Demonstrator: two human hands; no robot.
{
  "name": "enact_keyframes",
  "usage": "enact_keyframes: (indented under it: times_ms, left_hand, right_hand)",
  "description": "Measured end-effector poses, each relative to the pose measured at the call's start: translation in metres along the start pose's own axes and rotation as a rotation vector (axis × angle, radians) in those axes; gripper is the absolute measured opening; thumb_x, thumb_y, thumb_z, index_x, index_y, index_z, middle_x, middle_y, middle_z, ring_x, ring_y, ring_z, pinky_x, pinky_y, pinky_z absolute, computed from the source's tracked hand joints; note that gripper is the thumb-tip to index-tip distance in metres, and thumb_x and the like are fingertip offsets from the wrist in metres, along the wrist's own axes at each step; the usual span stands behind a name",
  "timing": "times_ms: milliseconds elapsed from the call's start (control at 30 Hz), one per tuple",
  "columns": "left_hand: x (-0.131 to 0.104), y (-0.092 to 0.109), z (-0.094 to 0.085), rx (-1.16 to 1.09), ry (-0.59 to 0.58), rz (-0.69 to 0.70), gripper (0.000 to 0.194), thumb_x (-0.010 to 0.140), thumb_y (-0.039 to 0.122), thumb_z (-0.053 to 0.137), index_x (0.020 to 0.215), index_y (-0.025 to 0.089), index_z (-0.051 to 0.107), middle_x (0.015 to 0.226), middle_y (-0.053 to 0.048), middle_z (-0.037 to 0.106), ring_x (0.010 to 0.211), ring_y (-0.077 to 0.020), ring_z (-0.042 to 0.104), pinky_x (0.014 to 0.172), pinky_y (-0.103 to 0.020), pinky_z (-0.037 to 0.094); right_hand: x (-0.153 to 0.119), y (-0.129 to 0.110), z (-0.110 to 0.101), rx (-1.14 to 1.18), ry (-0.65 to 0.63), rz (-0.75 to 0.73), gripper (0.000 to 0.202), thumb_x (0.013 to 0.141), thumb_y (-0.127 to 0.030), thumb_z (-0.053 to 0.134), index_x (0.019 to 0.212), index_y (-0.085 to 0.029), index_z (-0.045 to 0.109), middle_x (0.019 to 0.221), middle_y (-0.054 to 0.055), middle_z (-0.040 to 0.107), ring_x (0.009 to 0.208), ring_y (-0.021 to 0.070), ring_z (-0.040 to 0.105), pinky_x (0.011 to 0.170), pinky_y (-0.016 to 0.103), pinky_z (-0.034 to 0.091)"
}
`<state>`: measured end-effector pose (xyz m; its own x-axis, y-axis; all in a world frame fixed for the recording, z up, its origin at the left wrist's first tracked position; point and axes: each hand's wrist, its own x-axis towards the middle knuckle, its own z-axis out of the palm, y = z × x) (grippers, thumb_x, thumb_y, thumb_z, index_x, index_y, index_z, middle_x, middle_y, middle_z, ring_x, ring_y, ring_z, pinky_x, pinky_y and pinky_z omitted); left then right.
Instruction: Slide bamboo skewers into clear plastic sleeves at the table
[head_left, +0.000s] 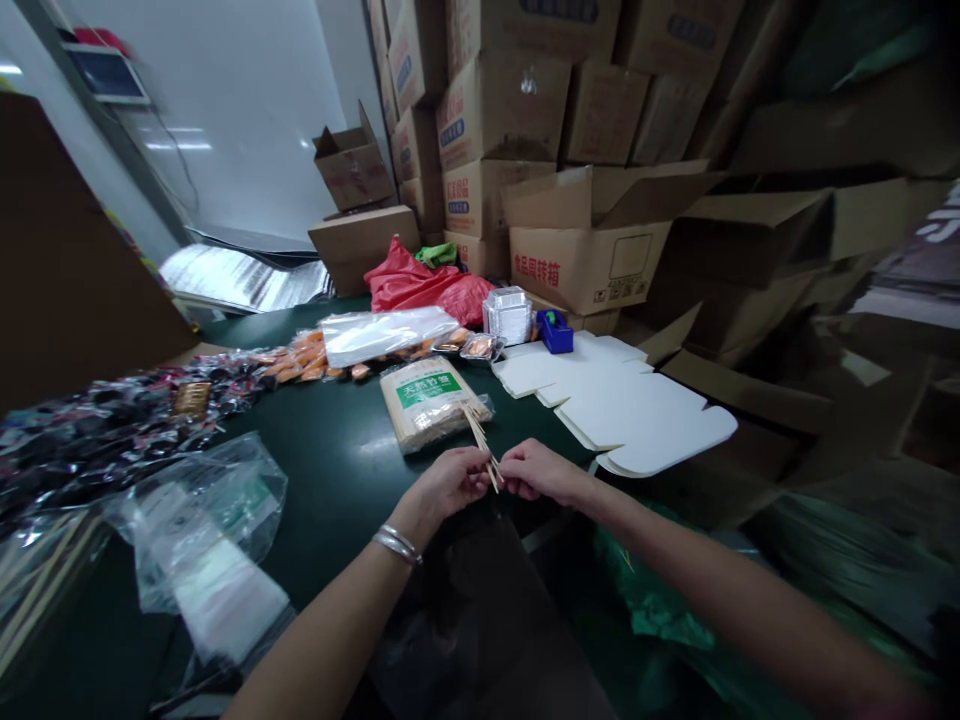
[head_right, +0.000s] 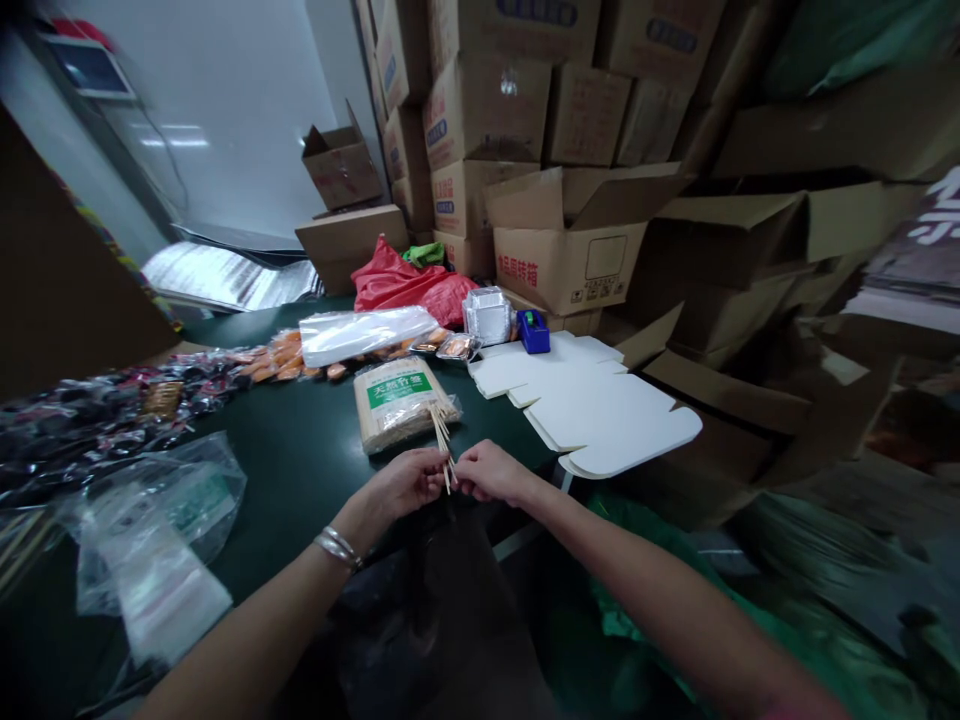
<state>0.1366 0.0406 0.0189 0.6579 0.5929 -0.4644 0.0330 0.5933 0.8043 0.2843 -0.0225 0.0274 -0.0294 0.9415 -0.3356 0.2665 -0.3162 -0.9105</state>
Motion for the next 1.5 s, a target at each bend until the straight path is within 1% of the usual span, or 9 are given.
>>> enact_keyframes:
  times_ms: [167,333,467,600,733,967,1267,1400,1500]
  left_hand:
    - [-0.025,0.007,-0.006,-0.028,0.005,-0.107,0.017,0.073,0.016,0.057,0.059,0.016,0.047,0.052,0.004,0.046,0.042,-0.003,0.04,0.04,-0.012,0.03]
    - [-0.092,-0.013,-0.004,-0.021,-0.042,-0.151,0.015,0.067,0.019,0.063,0.068,0.017,0.048,0.054,0.004,0.051,0.039,-0.0043,0.04,0.038,-0.013,0.03]
    - [-0.135,-0.041,-0.004,0.308,0.024,0.018,0.011,0.079,0.029,0.052,0.075,0.02,0.048,0.052,0.004,0.05,0.041,-0.0094,0.043,0.041,-0.019,0.033]
    - [-0.145,-0.033,-0.008,0.869,0.302,0.499,0.015,0.087,0.021,0.041,0.076,0.019,0.052,0.068,0.0,0.055,0.062,-0.0131,0.049,0.063,-0.024,0.04]
    - [-0.14,-0.015,-0.025,1.057,0.487,0.734,0.023,0.09,0.015,0.033,0.088,0.018,0.056,0.083,-0.005,0.058,0.074,-0.0156,0.051,0.075,-0.027,0.04]
    - [-0.14,-0.041,-0.042,1.102,0.704,0.626,0.024,0.086,0.012,0.037,0.1,0.016,0.056,0.09,-0.008,0.063,0.081,-0.0197,0.056,0.077,-0.032,0.044]
    - [-0.261,-0.092,-0.108,0.779,1.289,0.346,0.018,0.085,0.033,0.05,0.078,0.019,0.058,0.065,0.002,0.057,0.061,-0.0135,0.052,0.06,-0.024,0.039]
    - [-0.262,-0.115,-0.102,0.603,1.239,0.294,0.021,0.078,0.04,0.06,0.08,0.02,0.056,0.063,0.003,0.057,0.058,-0.0118,0.052,0.058,-0.022,0.039]
    - [-0.241,-0.127,-0.09,0.062,1.166,0.221,0.036,0.074,0.052,0.06,0.077,0.018,0.052,0.062,0.002,0.059,0.051,-0.0104,0.054,0.047,-0.019,0.037]
  right_hand:
    - [0.018,-0.013,-0.02,-0.31,0.208,-0.069,0.02,0.069,-0.014,0.053,0.051,-0.015,0.06,0.049,0.0,0.053,0.05,0.0125,0.051,0.051,0.023,0.034]
    - [0.013,-0.017,-0.024,-0.498,0.446,-0.177,0.012,0.076,-0.02,0.058,0.066,-0.016,0.062,0.076,0.007,0.062,0.086,0.0224,0.056,0.071,0.028,0.037]
    - [-0.015,-0.018,0.014,-0.233,0.167,-0.283,0.029,0.085,-0.043,0.051,0.082,-0.016,0.063,0.065,0.0,0.053,0.06,0.0135,0.05,0.055,0.024,0.037]
    - [-0.031,-0.048,0.063,0.162,-0.152,-0.378,0.034,0.08,-0.044,0.056,0.101,-0.017,0.059,0.067,-0.002,0.051,0.05,0.0098,0.045,0.047,0.022,0.037]
    - [-0.034,-0.088,0.089,0.06,-0.086,-0.702,0.02,0.087,-0.033,0.049,0.095,-0.019,0.061,0.074,0.001,0.056,0.064,0.0129,0.053,0.062,0.025,0.044]
    - [-0.001,-0.086,0.129,-0.285,0.179,-0.96,0.023,0.091,-0.031,0.045,0.077,-0.017,0.057,0.068,0.002,0.062,0.063,0.0145,0.056,0.064,0.026,0.042]
    - [0.026,-0.075,0.133,-0.191,-0.023,-0.788,0.032,0.093,-0.039,0.044,0.077,-0.016,0.059,0.068,0.0,0.06,0.055,0.0102,0.05,0.054,0.022,0.039]
    - [0.03,-0.083,0.135,-0.177,-0.139,-0.781,0.032,0.093,-0.038,0.045,0.074,-0.016,0.059,0.066,-0.001,0.056,0.059,0.0105,0.05,0.056,0.022,0.039]
    - [0.033,-0.087,0.139,-0.15,-0.222,-0.767,0.03,0.092,-0.036,0.046,0.075,-0.016,0.06,0.067,0.0,0.058,0.065,0.0114,0.053,0.061,0.023,0.041]
